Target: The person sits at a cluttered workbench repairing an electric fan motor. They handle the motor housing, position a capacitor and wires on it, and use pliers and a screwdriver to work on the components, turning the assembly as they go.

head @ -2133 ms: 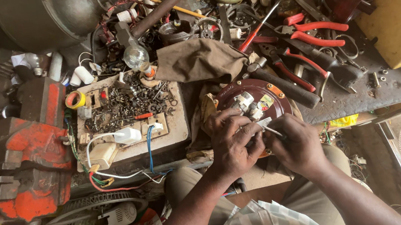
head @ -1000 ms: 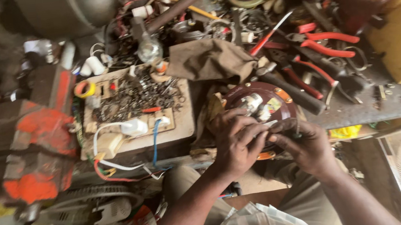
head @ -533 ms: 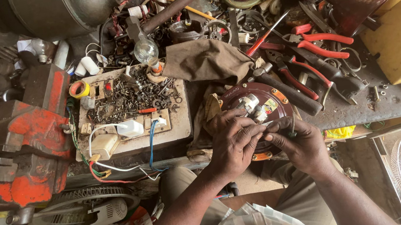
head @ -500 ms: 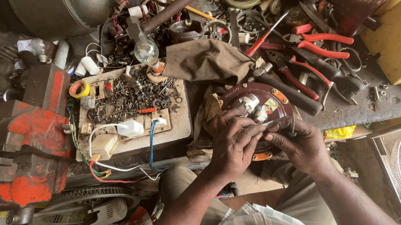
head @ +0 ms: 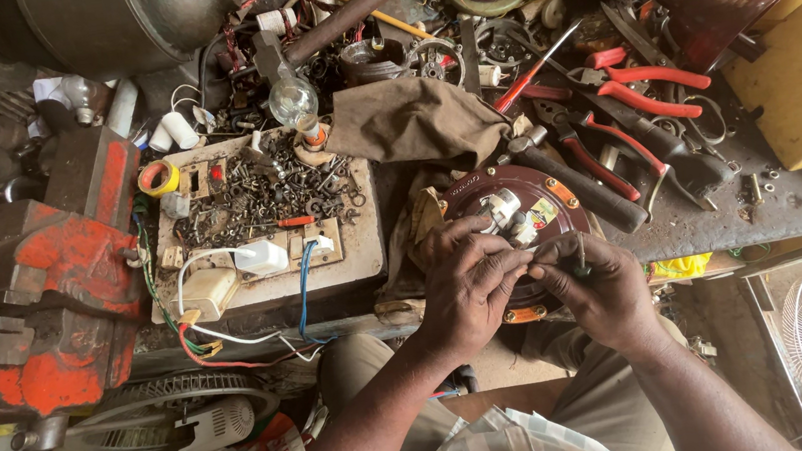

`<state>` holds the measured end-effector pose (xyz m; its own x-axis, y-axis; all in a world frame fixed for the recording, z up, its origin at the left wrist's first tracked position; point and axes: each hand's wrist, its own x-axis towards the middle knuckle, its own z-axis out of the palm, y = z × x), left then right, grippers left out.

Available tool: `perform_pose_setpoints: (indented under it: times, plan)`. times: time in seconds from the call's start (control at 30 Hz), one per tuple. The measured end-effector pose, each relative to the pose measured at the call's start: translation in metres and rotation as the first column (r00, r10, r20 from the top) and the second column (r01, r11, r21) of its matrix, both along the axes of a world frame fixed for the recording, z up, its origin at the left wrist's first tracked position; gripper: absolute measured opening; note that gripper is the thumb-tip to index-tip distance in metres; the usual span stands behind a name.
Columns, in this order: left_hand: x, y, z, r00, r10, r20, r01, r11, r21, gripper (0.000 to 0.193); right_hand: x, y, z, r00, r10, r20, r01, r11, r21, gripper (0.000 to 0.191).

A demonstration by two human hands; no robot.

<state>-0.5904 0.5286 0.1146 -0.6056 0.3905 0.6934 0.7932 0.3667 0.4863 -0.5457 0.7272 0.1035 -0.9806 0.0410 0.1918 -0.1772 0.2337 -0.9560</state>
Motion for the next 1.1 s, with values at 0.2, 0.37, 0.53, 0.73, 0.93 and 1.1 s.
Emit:
perform_pose_setpoints:
  times: [0.2,0.37,0.53,0.73,0.93,1.1]
  plan:
    - [-0.003,-0.003,0.002,1.0,0.013,-0.022,-0.014,0.999,-0.032,0.026,-0.003,-0.001,0.014,0.997,0.024,-0.068,-0.011,0.981,0.192,0.01]
    - [-0.005,-0.009,0.003,0.997,0.046,-0.07,-0.05,0.997,-0.058,0.022,-0.001,-0.001,0.021,0.997,0.018,-0.071,0.005,0.949,0.316,0.013]
    - [-0.007,-0.013,0.006,0.997,0.034,-0.067,-0.037,0.998,-0.049,0.018,-0.002,-0.003,0.024,0.999,0.044,0.004,-0.043,0.973,0.228,0.012]
    - [-0.005,-0.014,0.012,0.999,0.015,-0.037,-0.014,1.0,0.014,0.014,-0.007,0.0,0.023,0.996,0.073,-0.044,-0.059,0.961,0.27,0.012]
    - [-0.003,-0.01,0.015,1.0,0.008,-0.019,-0.006,0.997,0.078,0.015,-0.006,0.003,0.017,0.999,0.035,-0.001,-0.033,0.952,0.303,0.011]
    - [0.001,-0.006,0.017,0.999,0.042,0.01,-0.043,0.994,0.103,0.014,0.005,0.006,0.01,1.0,0.001,0.006,-0.001,1.0,-0.014,0.034]
